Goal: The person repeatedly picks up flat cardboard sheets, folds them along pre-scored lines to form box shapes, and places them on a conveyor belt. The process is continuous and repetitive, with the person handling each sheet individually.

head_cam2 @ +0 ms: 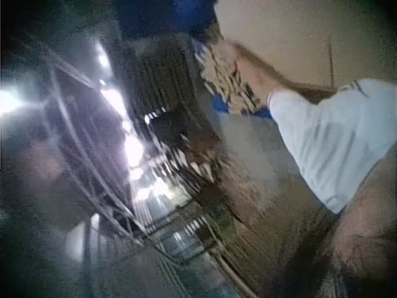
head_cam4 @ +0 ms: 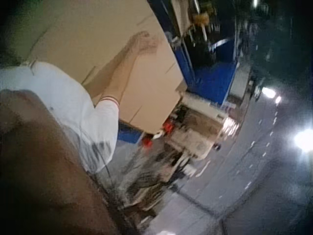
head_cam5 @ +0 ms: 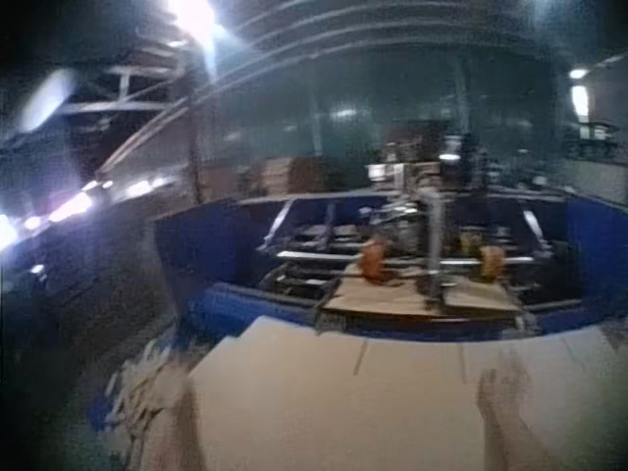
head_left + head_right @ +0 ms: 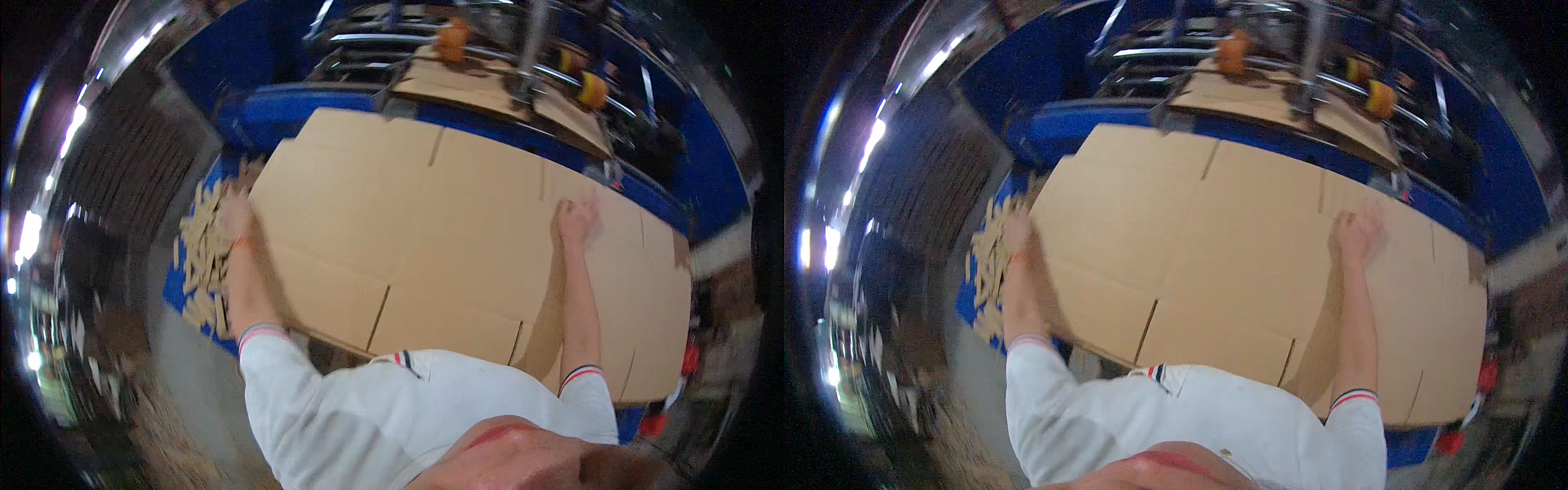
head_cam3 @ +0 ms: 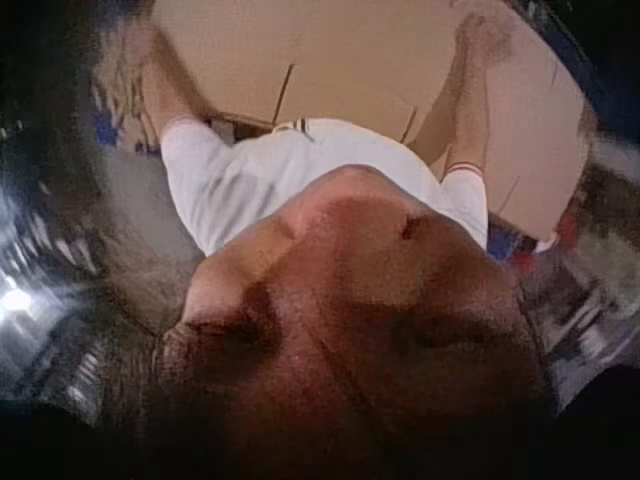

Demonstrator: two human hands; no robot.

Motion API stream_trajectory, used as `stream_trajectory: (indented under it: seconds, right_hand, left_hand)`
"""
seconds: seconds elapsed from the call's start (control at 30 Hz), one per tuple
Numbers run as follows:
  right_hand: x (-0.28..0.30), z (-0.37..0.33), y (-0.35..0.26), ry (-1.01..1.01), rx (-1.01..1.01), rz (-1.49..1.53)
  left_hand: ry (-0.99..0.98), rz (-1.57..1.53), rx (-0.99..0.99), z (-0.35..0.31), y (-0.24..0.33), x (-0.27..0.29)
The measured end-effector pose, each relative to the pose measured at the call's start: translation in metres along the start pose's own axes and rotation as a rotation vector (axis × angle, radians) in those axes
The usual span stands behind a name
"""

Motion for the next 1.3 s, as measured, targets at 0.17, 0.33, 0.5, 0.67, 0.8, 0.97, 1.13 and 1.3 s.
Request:
stream_trajectory:
  seconds: [0.17,0.33,0.5,0.67,0.8,0.97,1.13,1.3]
  right_hand:
    - [0.009,0.011,-0.05,0.01,0.079,0.083]
    - [0.041,-0.02,-0.04,-0.079,0.141,0.082]
    - [0.082,-0.073,-0.067,-0.161,0.212,0.253]
    - [0.139,-0.143,-0.059,-0.446,0.19,0.295]
    - [0.191,-0.183,-0.017,-0.509,0.01,0.265]
    - [0.23,-0.266,0.149,-0.206,-0.491,-0.154]
    - [0.272,-0.445,0.404,0.551,-1.503,0.652]
    - [0.244,-0.442,0.321,0.894,-1.488,1.322]
  left_hand:
    - [-0.142,-0.082,-0.383,0.063,-0.095,-0.011]
    - [-0.007,-0.048,-0.248,0.029,-0.025,0.03]
    - [0.214,0.05,-0.493,-0.016,0.036,0.15]
    - [-0.937,-1.001,-0.52,-0.119,0.078,0.251]
    - [-0.664,-1.244,-0.616,-0.215,0.043,0.239]
    - [-0.434,-0.893,-0.486,-0.252,-0.015,0.145]
    - [-0.462,-1.096,-0.487,-0.167,0.002,0.149]
    - [-0.331,-0.999,-0.537,-0.145,0.039,0.179]
Point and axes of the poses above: each hand's wrist, its own z-axis towards the middle knuckle, its own x-axis out of the back of the hand, y = z × x, the point moved 8 cm from there along z, towards the middle knuckle, and after that the axes turned 3 degrees about x, right-handed, at the moved point
